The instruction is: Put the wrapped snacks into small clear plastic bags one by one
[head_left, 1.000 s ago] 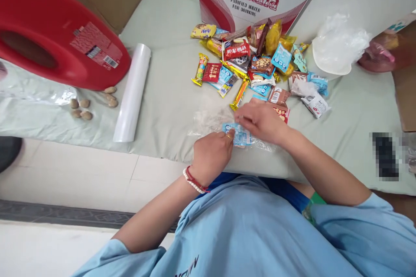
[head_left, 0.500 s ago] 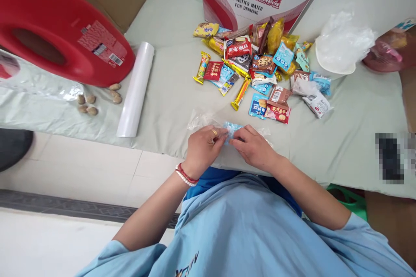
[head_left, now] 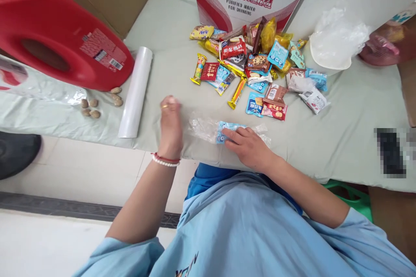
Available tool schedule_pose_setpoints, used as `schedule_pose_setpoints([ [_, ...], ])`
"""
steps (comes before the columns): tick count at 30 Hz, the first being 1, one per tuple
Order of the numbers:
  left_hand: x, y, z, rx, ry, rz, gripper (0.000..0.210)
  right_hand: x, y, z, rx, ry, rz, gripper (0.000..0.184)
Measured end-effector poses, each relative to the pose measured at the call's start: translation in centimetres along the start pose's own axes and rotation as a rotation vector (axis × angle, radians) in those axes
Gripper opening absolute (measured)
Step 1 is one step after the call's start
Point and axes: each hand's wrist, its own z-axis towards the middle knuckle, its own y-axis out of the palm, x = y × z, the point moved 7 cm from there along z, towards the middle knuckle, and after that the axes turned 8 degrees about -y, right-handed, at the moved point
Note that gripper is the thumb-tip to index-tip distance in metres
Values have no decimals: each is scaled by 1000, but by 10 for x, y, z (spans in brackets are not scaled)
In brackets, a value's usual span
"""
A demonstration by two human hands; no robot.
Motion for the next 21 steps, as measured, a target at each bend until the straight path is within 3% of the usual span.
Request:
schedule_pose_setpoints([
  [5, 4, -6, -4, -76, -96, -12, 24, 2, 0, -2, 31, -1, 48, 28],
  [10, 23, -2, -16, -176, -143, -78, 17, 9, 3, -3, 112, 106, 208, 30],
  [15, 57, 35, -36, -202, 3, -253, 28, 13, -4, -5, 131, 141, 400, 30],
  [18, 68, 54, -46, -169, 167, -79, 37, 26, -20, -19, 173, 111, 577, 27],
  [21, 75, 68, -57, -146, 336, 197, 40, 61, -35, -42, 313, 334, 627, 25],
])
